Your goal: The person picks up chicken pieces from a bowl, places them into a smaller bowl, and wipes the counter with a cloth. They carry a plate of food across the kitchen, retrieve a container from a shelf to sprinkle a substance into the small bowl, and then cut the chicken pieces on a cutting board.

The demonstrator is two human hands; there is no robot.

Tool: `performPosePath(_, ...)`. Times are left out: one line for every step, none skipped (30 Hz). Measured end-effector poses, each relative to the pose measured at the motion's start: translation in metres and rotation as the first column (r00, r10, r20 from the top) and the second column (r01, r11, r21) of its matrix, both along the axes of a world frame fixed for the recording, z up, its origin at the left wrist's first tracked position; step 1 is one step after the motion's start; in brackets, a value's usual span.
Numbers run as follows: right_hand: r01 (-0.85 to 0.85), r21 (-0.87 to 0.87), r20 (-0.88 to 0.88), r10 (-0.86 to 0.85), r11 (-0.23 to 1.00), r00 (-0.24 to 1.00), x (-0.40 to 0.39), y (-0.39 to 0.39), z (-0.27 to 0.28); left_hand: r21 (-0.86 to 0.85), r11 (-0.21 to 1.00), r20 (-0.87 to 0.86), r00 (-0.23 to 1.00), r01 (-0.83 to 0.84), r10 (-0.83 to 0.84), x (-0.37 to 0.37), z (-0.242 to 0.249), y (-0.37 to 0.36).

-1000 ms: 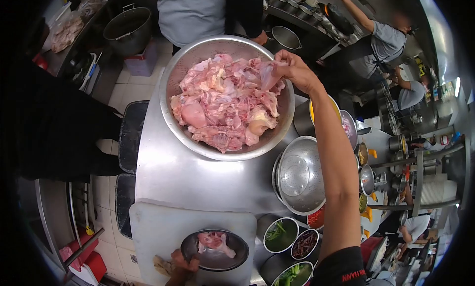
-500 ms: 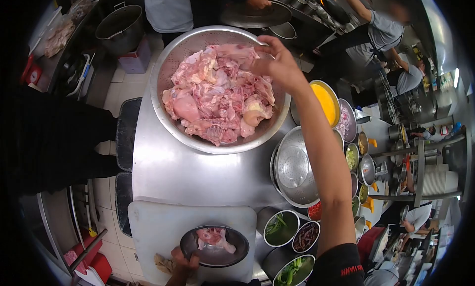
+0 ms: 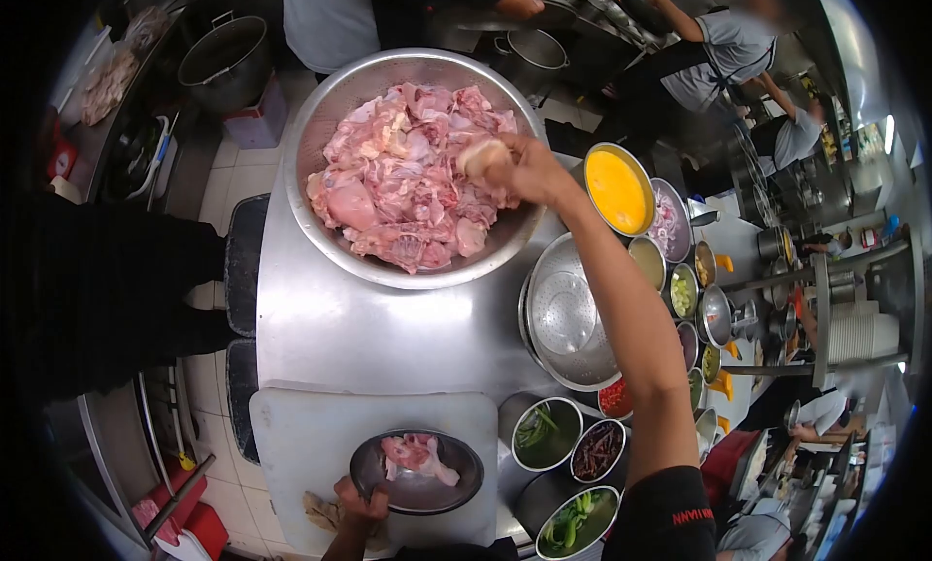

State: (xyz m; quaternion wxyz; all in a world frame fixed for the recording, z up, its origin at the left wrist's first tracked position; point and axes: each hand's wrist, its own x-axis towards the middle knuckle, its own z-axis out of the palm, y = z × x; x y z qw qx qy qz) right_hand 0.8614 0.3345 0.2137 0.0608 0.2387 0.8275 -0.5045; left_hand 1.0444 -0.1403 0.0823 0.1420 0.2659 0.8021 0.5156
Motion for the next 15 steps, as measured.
performPosePath(0.015, -0.084, -0.091, -0.022, 0.996, 0.996, -0.003, 0.008, -0.001, -0.002, 1.000, -0.018, 1.000, 0.003, -0.003, 0.000, -0.001, 0.000)
performPosePath(0.016, -0.085, -0.092, -0.024, 0.996, 0.995, -0.009, 0.012, 0.002, -0.002, 1.000, -0.020, 1.000, 0.004, -0.004, 0.001, -0.003, -0.002)
performPosePath(0.068, -0.164, -0.086, -0.083, 0.984, 0.993, -0.015, 0.015, 0.007, -0.040, 0.999, -0.090, 0.995, 0.033, -0.036, 0.003, -0.008, -0.005)
performPosePath(0.121, -0.242, -0.075, -0.143, 0.963, 0.987, -0.021, 0.018, 0.009, -0.081, 0.995, -0.157, 0.985, 0.060, -0.072, 0.004, -0.010, -0.006)
performPosePath(0.123, -0.354, -0.190, -0.200, 0.927, 0.961, -0.027, 0.014, 0.010, -0.084, 0.994, -0.158, 0.985, 0.063, -0.076, 0.004, -0.011, -0.006)
performPosePath(0.128, -0.355, -0.190, -0.205, 0.926, 0.960, -0.028, 0.009, 0.011, -0.067, 0.996, -0.171, 0.983, 0.057, -0.068, 0.004, -0.011, -0.005)
performPosePath(0.127, -0.417, -0.292, -0.265, 0.900, 0.919, -0.029, 0.003, 0.012, -0.049, 0.997, -0.184, 0.981, 0.052, -0.060, 0.004, -0.011, -0.004)
performPosePath(0.114, -0.476, -0.386, -0.324, 0.872, 0.864, -0.029, -0.004, 0.015, -0.048, 0.997, -0.185, 0.981, 0.055, -0.063, 0.004, -0.013, -0.004)
performPosePath(0.144, -0.516, -0.402, -0.387, 0.845, 0.830, -0.028, -0.007, 0.013, -0.039, 0.999, -0.161, 0.986, 0.034, -0.040, 0.006, -0.015, -0.005)
performPosePath(0.142, -0.516, -0.403, -0.386, 0.845, 0.830, -0.023, -0.004, 0.010, -0.030, 0.999, -0.137, 0.990, 0.011, -0.015, 0.007, -0.017, -0.005)
performPosePath(0.150, -0.192, -0.370, -0.213, 0.970, 0.904, -0.015, 0.000, 0.006, -0.031, 1.000, -0.137, 0.990, 0.007, -0.011, 0.007, -0.017, -0.006)
performPosePath(0.103, 0.151, -0.273, -0.059, 0.983, 0.960, -0.010, -0.008, 0.011, -0.034, 0.999, -0.132, 0.991, 0.009, -0.013, 0.007, -0.017, -0.006)
performPosePath(0.015, 0.419, -0.037, 0.001, 0.908, 0.999, -0.002, -0.019, 0.018, -0.038, 0.999, -0.125, 0.992, 0.012, -0.016, 0.007, -0.017, -0.006)
performPosePath(-0.141, 0.552, 0.024, 0.153, 0.822, 0.988, 0.006, -0.029, 0.013, -0.038, 0.999, -0.124, 0.992, 0.009, -0.014, 0.007, -0.016, -0.005)
performPosePath(-0.284, 0.661, 0.107, 0.287, 0.695, 0.952, 0.012, -0.036, 0.008, -0.033, 0.999, -0.110, 0.994, 0.010, -0.014, 0.006, -0.014, -0.004)
